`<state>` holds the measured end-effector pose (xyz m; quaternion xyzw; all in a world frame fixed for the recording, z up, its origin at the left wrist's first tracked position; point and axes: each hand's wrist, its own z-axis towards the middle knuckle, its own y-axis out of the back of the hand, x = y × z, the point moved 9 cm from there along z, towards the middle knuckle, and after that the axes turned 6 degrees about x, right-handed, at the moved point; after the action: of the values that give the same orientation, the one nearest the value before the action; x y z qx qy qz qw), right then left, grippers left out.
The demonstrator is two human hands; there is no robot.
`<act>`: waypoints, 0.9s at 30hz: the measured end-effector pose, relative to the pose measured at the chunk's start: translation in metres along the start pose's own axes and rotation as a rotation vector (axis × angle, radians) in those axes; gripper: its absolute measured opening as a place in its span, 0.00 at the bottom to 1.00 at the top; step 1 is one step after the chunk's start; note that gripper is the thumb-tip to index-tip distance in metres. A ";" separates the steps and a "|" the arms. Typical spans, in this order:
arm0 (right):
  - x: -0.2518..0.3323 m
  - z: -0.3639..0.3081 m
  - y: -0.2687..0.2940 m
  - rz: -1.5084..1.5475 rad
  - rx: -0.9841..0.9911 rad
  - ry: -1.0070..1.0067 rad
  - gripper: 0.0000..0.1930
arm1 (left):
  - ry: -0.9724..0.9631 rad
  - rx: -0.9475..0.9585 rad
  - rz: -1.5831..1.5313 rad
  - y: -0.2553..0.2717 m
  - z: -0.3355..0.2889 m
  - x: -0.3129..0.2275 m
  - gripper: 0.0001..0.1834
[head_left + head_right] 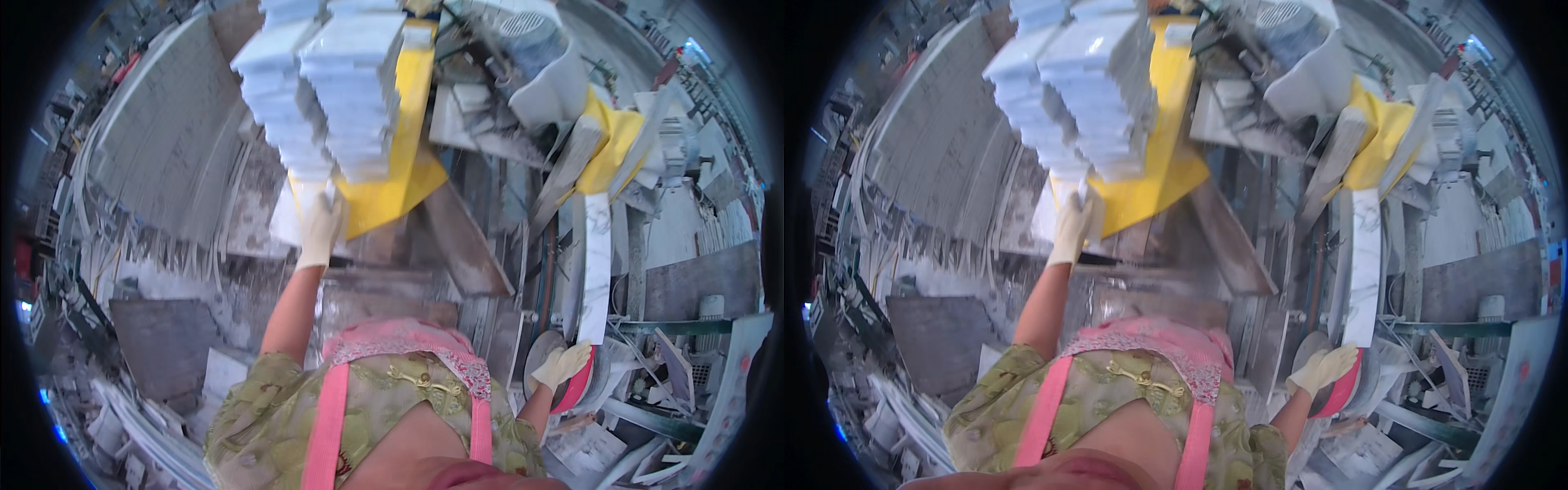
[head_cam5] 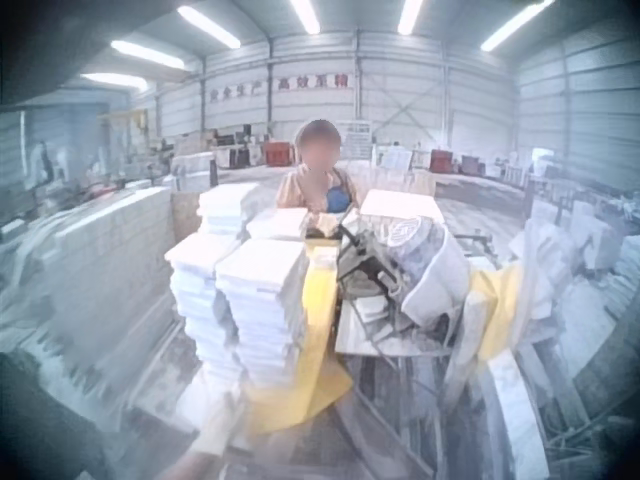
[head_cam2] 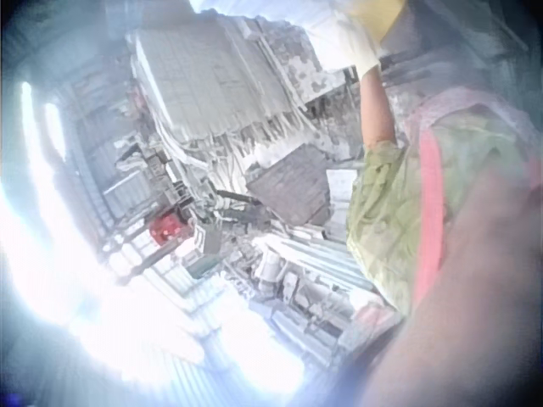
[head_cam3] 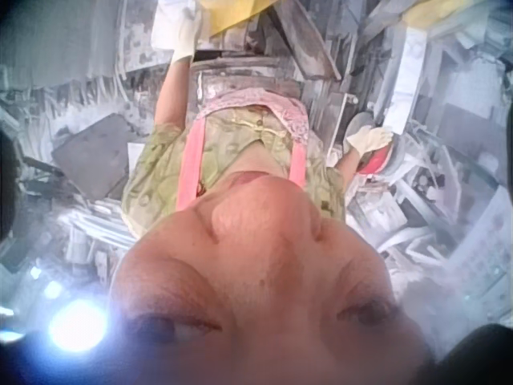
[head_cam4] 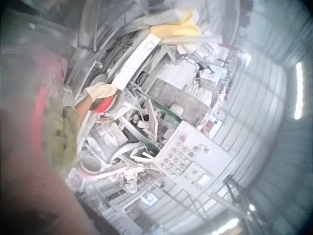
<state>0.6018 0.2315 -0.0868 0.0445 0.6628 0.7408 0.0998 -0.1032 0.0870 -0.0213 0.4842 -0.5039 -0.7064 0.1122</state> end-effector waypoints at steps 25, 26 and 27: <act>-0.008 -0.006 0.006 0.112 0.064 -0.120 0.33 | 0.048 0.057 -0.038 -0.002 -0.002 -0.009 0.24; -0.005 -0.008 0.010 0.121 0.030 -0.091 0.33 | 0.043 0.041 -0.028 0.000 -0.002 -0.009 0.24; -0.007 -0.012 0.009 0.124 0.055 -0.083 0.33 | 0.033 0.026 -0.023 0.001 -0.004 -0.008 0.24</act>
<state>0.6056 0.2175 -0.0786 0.1189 0.6742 0.7245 0.0799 -0.0964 0.0894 -0.0161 0.5031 -0.5054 -0.6930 0.1061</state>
